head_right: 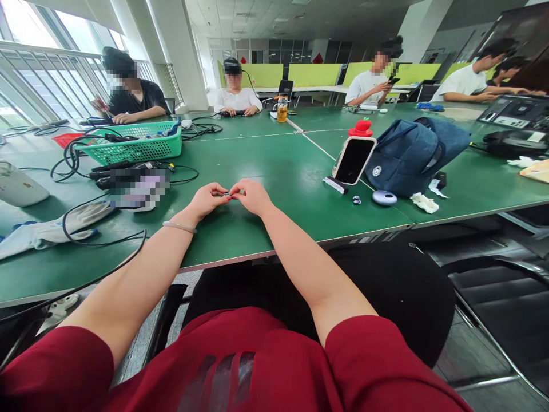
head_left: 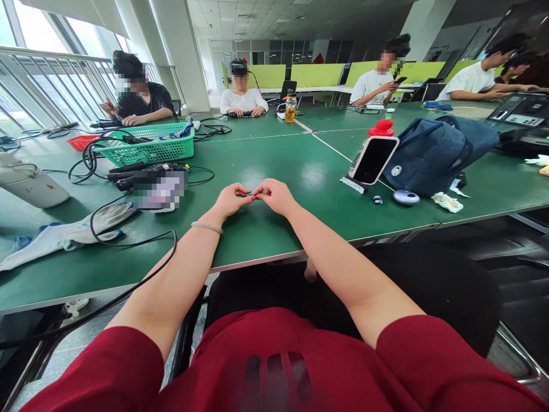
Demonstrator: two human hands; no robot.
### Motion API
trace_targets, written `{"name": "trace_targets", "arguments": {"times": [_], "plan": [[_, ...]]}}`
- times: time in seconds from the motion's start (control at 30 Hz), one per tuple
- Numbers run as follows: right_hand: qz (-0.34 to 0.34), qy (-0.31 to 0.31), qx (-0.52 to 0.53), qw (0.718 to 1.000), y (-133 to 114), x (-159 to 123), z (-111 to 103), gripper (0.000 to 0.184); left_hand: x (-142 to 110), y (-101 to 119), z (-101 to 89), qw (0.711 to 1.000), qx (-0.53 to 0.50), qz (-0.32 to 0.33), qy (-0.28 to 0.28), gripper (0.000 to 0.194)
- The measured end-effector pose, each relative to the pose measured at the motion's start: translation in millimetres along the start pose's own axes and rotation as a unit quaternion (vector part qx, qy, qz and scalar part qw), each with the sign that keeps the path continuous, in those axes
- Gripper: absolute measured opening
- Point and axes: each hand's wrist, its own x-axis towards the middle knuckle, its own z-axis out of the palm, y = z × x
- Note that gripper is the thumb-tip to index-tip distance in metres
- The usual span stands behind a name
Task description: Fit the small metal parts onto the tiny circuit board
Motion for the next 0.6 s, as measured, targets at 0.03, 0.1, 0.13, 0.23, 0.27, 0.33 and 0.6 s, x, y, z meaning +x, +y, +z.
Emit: {"name": "trace_targets", "arguments": {"times": [0.03,0.1,0.13,0.23,0.27,0.33,0.6], "plan": [[-0.005,0.004,0.002,1.0,-0.5,-0.1,0.2,0.009,-0.6,1.3,0.3,1.0,-0.014,-0.001,-0.005,0.04],[-0.01,0.007,0.004,1.0,-1.1,-0.2,0.1,0.013,-1.9,3.8,0.7,0.999,-0.041,-0.007,-0.012,0.041],[-0.011,0.009,0.003,1.0,-1.2,-0.2,0.1,0.014,-2.6,4.9,0.9,0.999,-0.051,-0.01,-0.013,0.042],[-0.012,0.018,0.003,1.0,-1.1,-0.1,-0.2,0.015,-4.3,7.8,1.1,0.998,-0.066,-0.016,-0.011,0.044],[-0.011,0.022,0.003,1.0,-1.1,-0.1,-0.2,0.014,-4.7,8.5,1.2,0.997,-0.068,-0.017,-0.011,0.044],[-0.009,0.026,0.001,1.0,-1.0,-0.2,-0.3,0.013,-5.3,9.5,1.4,0.997,-0.071,-0.02,-0.013,0.045],[-0.018,0.023,-0.001,1.0,-1.0,-1.2,0.5,0.015,-5.6,9.9,1.8,0.991,-0.123,-0.034,-0.035,0.047]]}}
